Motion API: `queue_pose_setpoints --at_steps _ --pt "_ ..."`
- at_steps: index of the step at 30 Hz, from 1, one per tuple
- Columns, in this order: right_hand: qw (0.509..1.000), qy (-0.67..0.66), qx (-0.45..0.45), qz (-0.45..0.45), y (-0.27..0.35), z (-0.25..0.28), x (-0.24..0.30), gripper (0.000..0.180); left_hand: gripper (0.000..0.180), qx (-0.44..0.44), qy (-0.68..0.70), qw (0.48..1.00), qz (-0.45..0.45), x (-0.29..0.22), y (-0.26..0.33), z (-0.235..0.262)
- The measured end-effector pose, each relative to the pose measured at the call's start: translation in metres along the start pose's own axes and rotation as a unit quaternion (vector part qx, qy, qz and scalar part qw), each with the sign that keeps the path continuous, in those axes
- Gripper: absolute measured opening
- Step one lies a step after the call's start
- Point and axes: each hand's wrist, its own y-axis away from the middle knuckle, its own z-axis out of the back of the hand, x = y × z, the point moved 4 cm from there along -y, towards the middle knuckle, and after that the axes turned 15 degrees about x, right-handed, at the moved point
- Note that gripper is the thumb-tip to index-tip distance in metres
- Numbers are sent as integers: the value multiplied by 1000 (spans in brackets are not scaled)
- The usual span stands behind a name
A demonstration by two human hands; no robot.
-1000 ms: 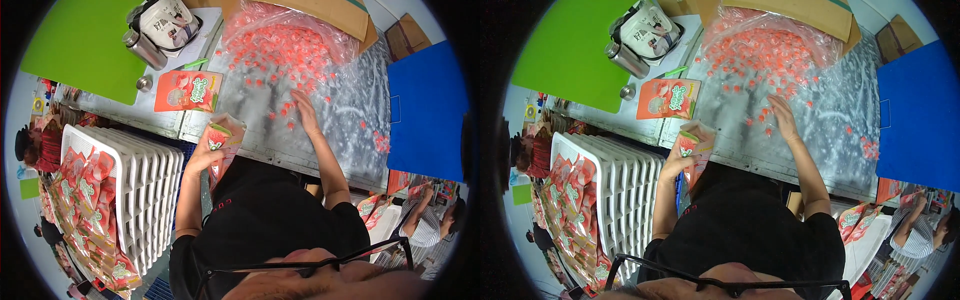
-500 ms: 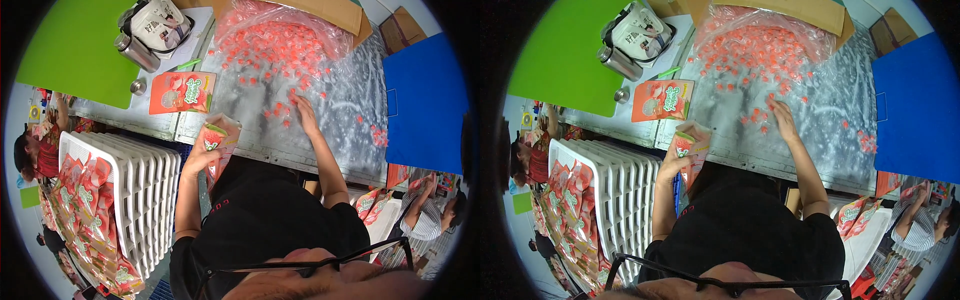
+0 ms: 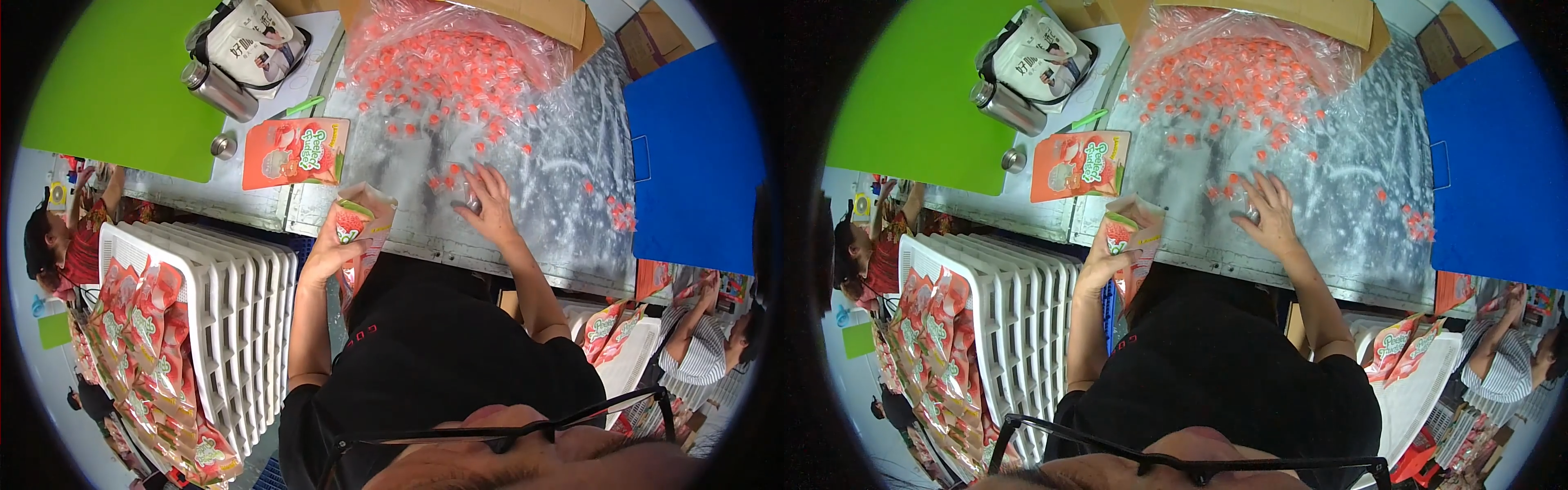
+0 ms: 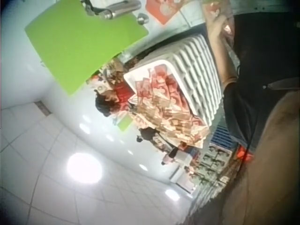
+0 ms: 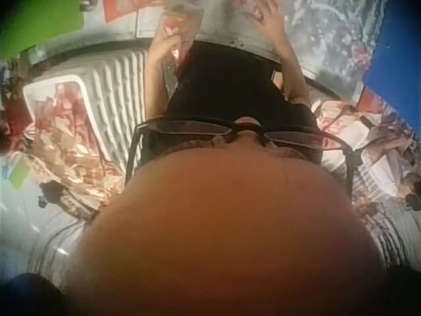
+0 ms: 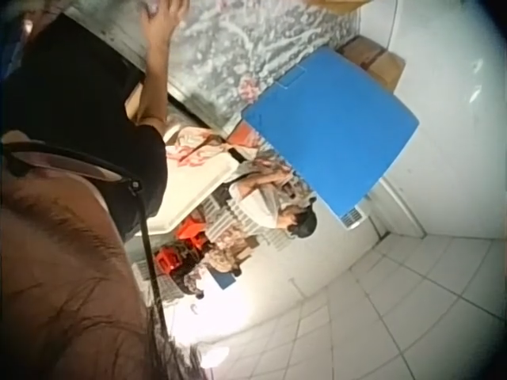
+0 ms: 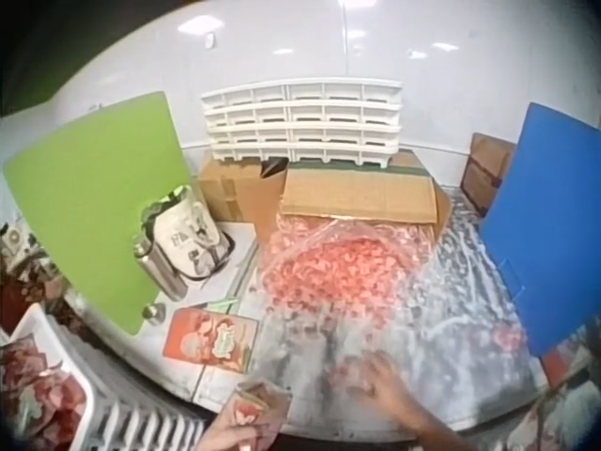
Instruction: Filling plastic bags with small pink snack items and stacking the finished bags onto white trays.
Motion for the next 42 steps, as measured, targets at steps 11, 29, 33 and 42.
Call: queue_pose_setpoints --at_steps 11,29,33,42 --pt "986 71 68 135 -35 -31 19 47 83 -11 -261 965 7 -22 -11 -12" --pt "946 -317 -20 64 -79 21 99 24 93 -21 -461 885 -65 -10 -42 -54" --pt "867 -496 -39 37 -79 15 111 32 96 -46 -387 917 -87 -6 -42 -54" --pt "882 -440 47 161 -79 43 147 25 89 -143 -332 923 -130 -13 -43 -43"
